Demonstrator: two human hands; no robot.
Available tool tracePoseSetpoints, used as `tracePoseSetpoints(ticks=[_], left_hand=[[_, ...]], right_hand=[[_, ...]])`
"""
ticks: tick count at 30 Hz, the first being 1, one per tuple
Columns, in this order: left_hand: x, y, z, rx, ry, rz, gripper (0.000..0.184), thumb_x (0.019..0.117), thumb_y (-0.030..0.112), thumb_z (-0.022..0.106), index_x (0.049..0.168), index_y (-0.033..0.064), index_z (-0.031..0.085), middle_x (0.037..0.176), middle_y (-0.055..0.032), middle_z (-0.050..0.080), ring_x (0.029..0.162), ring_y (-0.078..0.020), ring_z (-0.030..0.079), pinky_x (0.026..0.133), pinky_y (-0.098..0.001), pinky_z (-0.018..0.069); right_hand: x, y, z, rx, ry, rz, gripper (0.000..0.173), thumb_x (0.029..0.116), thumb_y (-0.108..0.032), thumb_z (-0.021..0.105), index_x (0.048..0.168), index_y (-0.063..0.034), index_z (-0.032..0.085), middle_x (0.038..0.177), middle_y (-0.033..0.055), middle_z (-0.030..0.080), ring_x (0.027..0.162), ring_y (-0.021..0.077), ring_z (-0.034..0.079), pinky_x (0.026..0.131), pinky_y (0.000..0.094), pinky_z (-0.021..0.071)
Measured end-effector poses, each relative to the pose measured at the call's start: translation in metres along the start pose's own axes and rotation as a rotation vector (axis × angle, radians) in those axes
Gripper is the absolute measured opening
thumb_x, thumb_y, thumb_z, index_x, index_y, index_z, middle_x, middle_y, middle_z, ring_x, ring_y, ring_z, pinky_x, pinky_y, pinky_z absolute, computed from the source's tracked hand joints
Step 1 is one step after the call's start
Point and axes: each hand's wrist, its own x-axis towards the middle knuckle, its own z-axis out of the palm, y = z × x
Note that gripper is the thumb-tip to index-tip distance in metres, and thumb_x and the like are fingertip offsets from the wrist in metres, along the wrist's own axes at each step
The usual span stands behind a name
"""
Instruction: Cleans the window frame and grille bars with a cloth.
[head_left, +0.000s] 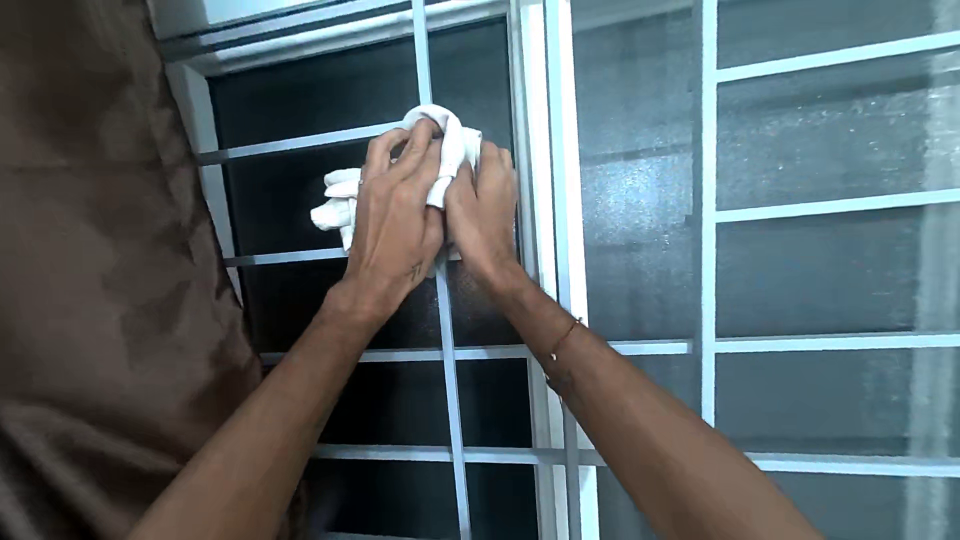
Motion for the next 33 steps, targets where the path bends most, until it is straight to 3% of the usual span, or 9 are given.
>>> tracePoseSetpoints(ticks=[3, 6, 9, 14, 17, 20, 25, 29, 33], left_hand=[[-0.009, 0.012, -0.001, 0.034, -0.021, -0.037, 0.04, 0.0992, 0.013, 0.048, 0.133, 0.0043, 0.067, 0.146, -0.0121, 0.059, 0.142, -0.0362, 0.045, 0.119, -0.0469, 0.035], [-0.034, 0.029, -0.003, 0.096, -0.11, -0.054, 0.043, 0.0954, 0.012, 0.051, 0.135, 0.004, 0.066, 0.15, -0.0107, 0.055, 0.143, -0.0377, 0.042, 0.114, -0.0514, 0.0396], [-0.064, 0.04, -0.003, 0.114, -0.159, -0.017, 0.047, 0.0967, 0.015, 0.052, 0.141, 0.0022, 0.061, 0.155, -0.0107, 0.049, 0.143, -0.0374, 0.041, 0.112, -0.0508, 0.0414], [-0.042, 0.024, 0.004, 0.195, -0.158, 0.033, 0.049, 0.0991, 0.022, 0.045, 0.142, 0.0041, 0.06, 0.154, -0.0113, 0.051, 0.144, -0.0384, 0.04, 0.112, -0.0519, 0.0407], [-0.004, 0.011, 0.004, 0.191, -0.135, 0.012, 0.047, 0.0967, 0.016, 0.047, 0.139, 0.001, 0.06, 0.152, -0.0141, 0.052, 0.144, -0.0404, 0.04, 0.117, -0.0522, 0.0362], [0.015, 0.011, 0.004, 0.224, -0.13, -0.006, 0.048, 0.0952, 0.016, 0.048, 0.139, -0.0004, 0.06, 0.151, -0.015, 0.051, 0.139, -0.0408, 0.043, 0.115, -0.0498, 0.036], [-0.033, 0.038, 0.001, 0.17, -0.162, -0.077, 0.051, 0.0946, 0.012, 0.051, 0.144, -0.0014, 0.056, 0.159, -0.0153, 0.044, 0.144, -0.0443, 0.035, 0.116, -0.0544, 0.0343], [-0.075, 0.046, 0.005, 0.13, -0.142, -0.04, 0.051, 0.0996, 0.017, 0.051, 0.148, -0.0004, 0.052, 0.16, -0.0129, 0.043, 0.148, -0.0392, 0.034, 0.118, -0.0508, 0.0345], [-0.059, 0.029, 0.005, 0.165, -0.18, 0.007, 0.052, 0.1024, 0.018, 0.045, 0.151, 0.0, 0.048, 0.16, -0.0151, 0.042, 0.149, -0.0399, 0.034, 0.118, -0.0524, 0.0348]], right_hand=[[-0.013, 0.017, 0.004, 0.169, -0.046, 0.048, 0.034, 0.1056, -0.023, 0.047, 0.129, -0.0036, 0.061, 0.118, 0.0122, 0.065, 0.112, 0.0202, 0.064, 0.096, 0.0411, 0.0543], [-0.042, 0.035, -0.002, 0.225, -0.063, 0.055, 0.025, 0.0987, -0.016, 0.058, 0.12, -0.0056, 0.065, 0.097, 0.0075, 0.072, 0.09, 0.0149, 0.071, 0.079, 0.0399, 0.0606], [-0.062, 0.044, -0.015, 0.174, -0.07, 0.059, 0.016, 0.0986, -0.014, 0.062, 0.112, -0.0065, 0.067, 0.089, 0.0054, 0.072, 0.079, 0.0131, 0.071, 0.071, 0.0371, 0.0615], [-0.033, 0.045, -0.011, 0.19, -0.029, -0.018, 0.017, 0.0979, -0.012, 0.064, 0.111, -0.0052, 0.073, 0.097, 0.0061, 0.074, 0.088, 0.0124, 0.072, 0.079, 0.0354, 0.0616], [0.005, 0.031, -0.004, 0.185, 0.019, -0.117, 0.024, 0.0978, -0.007, 0.06, 0.116, -0.0018, 0.074, 0.106, 0.009, 0.068, 0.095, 0.0141, 0.066, 0.084, 0.0315, 0.0567], [0.022, 0.026, -0.001, 0.208, 0.038, -0.167, 0.026, 0.0978, -0.005, 0.059, 0.119, -0.0022, 0.075, 0.11, 0.0091, 0.068, 0.098, 0.0129, 0.065, 0.084, 0.028, 0.0557], [-0.023, 0.037, -0.015, 0.105, -0.007, -0.212, 0.022, 0.0906, 0.0, 0.063, 0.108, -0.0013, 0.077, 0.107, 0.0086, 0.067, 0.096, 0.013, 0.065, 0.082, 0.0276, 0.0563], [-0.063, 0.043, -0.028, 0.058, -0.02, -0.192, 0.018, 0.09, 0.001, 0.063, 0.102, -0.0015, 0.077, 0.103, 0.0087, 0.065, 0.088, 0.0124, 0.064, 0.073, 0.0258, 0.0565], [-0.05, 0.037, -0.023, 0.039, 0.025, -0.195, 0.02, 0.0924, -0.002, 0.063, 0.106, -0.0004, 0.077, 0.099, 0.0097, 0.061, 0.08, 0.0123, 0.061, 0.068, 0.024, 0.0543]])
